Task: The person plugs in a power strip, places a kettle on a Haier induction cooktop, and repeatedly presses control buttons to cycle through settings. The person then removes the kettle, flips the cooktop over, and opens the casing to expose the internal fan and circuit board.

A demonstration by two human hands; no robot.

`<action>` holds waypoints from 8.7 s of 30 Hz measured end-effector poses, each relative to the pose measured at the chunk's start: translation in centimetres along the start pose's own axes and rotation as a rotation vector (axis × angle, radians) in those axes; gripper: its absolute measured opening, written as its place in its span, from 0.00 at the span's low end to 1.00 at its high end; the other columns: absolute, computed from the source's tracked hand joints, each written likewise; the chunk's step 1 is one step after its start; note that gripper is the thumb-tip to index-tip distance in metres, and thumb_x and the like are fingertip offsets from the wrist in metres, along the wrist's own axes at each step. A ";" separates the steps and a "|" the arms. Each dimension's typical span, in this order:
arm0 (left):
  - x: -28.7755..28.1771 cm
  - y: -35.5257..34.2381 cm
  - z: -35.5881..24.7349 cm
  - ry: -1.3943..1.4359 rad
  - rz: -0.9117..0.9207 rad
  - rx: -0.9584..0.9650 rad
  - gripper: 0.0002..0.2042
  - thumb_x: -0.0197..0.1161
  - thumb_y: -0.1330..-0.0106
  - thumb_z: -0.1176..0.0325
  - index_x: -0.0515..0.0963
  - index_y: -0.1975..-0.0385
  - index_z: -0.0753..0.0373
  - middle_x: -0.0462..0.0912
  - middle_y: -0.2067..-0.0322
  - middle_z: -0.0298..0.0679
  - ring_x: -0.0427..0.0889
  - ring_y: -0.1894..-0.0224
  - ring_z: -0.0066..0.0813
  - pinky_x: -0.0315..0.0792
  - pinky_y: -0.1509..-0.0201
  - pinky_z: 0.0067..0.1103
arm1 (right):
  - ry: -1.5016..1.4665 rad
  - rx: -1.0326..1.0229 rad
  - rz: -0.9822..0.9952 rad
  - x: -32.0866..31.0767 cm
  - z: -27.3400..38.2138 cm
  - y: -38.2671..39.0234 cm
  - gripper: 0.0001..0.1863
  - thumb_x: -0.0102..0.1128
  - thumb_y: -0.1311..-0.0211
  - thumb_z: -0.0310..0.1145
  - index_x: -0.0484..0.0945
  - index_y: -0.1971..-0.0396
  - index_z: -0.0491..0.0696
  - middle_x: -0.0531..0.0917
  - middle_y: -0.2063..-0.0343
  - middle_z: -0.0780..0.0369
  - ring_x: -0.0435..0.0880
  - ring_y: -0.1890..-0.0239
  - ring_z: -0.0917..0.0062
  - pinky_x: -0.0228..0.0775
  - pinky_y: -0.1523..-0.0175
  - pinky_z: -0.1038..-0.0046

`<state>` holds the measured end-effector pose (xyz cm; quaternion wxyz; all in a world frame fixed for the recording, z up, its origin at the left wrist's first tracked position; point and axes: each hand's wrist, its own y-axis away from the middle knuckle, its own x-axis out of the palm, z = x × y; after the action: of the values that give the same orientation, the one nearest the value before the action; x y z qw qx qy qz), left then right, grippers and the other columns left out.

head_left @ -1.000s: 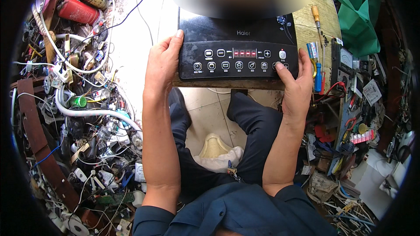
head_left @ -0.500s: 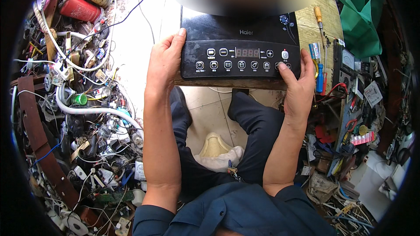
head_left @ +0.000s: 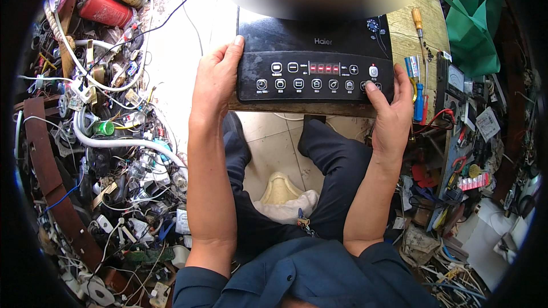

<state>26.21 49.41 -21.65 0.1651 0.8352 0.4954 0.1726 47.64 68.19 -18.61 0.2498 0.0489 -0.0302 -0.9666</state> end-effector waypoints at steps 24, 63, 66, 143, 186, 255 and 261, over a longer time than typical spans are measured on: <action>-0.1 0.0 0.1 0.026 0.026 -0.005 0.20 0.59 0.21 0.58 0.83 0.53 0.73 0.88 0.65 0.37 0.84 0.68 0.17 0.78 0.63 0.16 | -0.017 -0.008 0.007 -0.1 -0.1 -0.1 0.40 0.68 0.39 0.21 0.58 0.30 0.30 0.74 0.35 0.48 0.75 0.36 0.68 0.63 0.29 0.70; -0.2 0.1 0.1 0.046 0.032 -0.010 0.19 0.58 0.20 0.58 0.83 0.52 0.72 0.88 0.66 0.36 0.83 0.70 0.17 0.79 0.65 0.17 | 0.511 -0.268 -0.013 1.3 0.1 -0.3 0.52 0.76 0.52 0.25 0.57 0.27 0.36 0.68 0.31 0.44 0.67 0.29 0.58 0.54 0.23 0.64; -0.1 -0.1 0.2 0.036 0.030 0.002 0.19 0.58 0.20 0.58 0.83 0.52 0.72 0.88 0.66 0.36 0.83 0.69 0.17 0.79 0.64 0.17 | 0.505 -0.242 -0.033 1.5 0.4 -0.3 0.53 0.79 0.55 0.26 0.58 0.28 0.35 0.67 0.32 0.45 0.66 0.28 0.54 0.53 0.23 0.61; -0.4 -0.3 0.8 -0.016 0.006 0.088 0.21 0.60 0.22 0.57 0.84 0.58 0.75 0.87 0.68 0.38 0.80 0.68 0.17 0.77 0.63 0.20 | 1.082 -0.815 0.412 7.1 0.8 6.0 0.35 0.79 0.54 0.46 0.82 0.41 0.57 0.66 0.27 0.51 0.59 0.24 0.50 0.48 0.24 0.42; -0.2 -0.1 0.5 0.032 0.016 0.039 0.19 0.56 0.20 0.58 0.82 0.52 0.72 0.87 0.64 0.36 0.82 0.67 0.17 0.78 0.61 0.17 | 1.006 -0.894 0.189 8.3 -1.2 6.3 0.16 0.59 0.37 0.33 0.85 0.51 0.52 0.76 0.35 0.52 0.69 0.29 0.55 0.52 0.26 0.44; 1.1 0.5 0.3 -0.107 -0.092 0.038 0.23 0.50 0.17 0.55 0.84 0.56 0.70 0.87 0.66 0.36 0.81 0.66 0.15 0.76 0.61 0.17 | 0.776 -0.140 0.228 -0.4 1.5 -13.8 0.28 0.58 0.27 0.50 0.83 0.55 0.34 0.86 0.67 0.44 0.86 0.63 0.51 0.75 0.53 0.58; 0.3 0.4 0.7 -0.032 0.010 0.018 0.23 0.54 0.18 0.54 0.85 0.60 0.71 0.85 0.70 0.31 0.77 0.69 0.12 0.72 0.65 0.16 | 0.428 0.182 0.277 -1.9 0.4 -14.7 0.20 0.68 0.30 0.43 0.86 0.64 0.36 0.86 0.72 0.64 0.79 0.69 0.86 0.71 0.63 0.75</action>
<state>27.02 49.41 -22.08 0.1646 0.8419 0.4899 0.1554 42.18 81.96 -19.31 0.3749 0.2699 -0.0698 -0.8842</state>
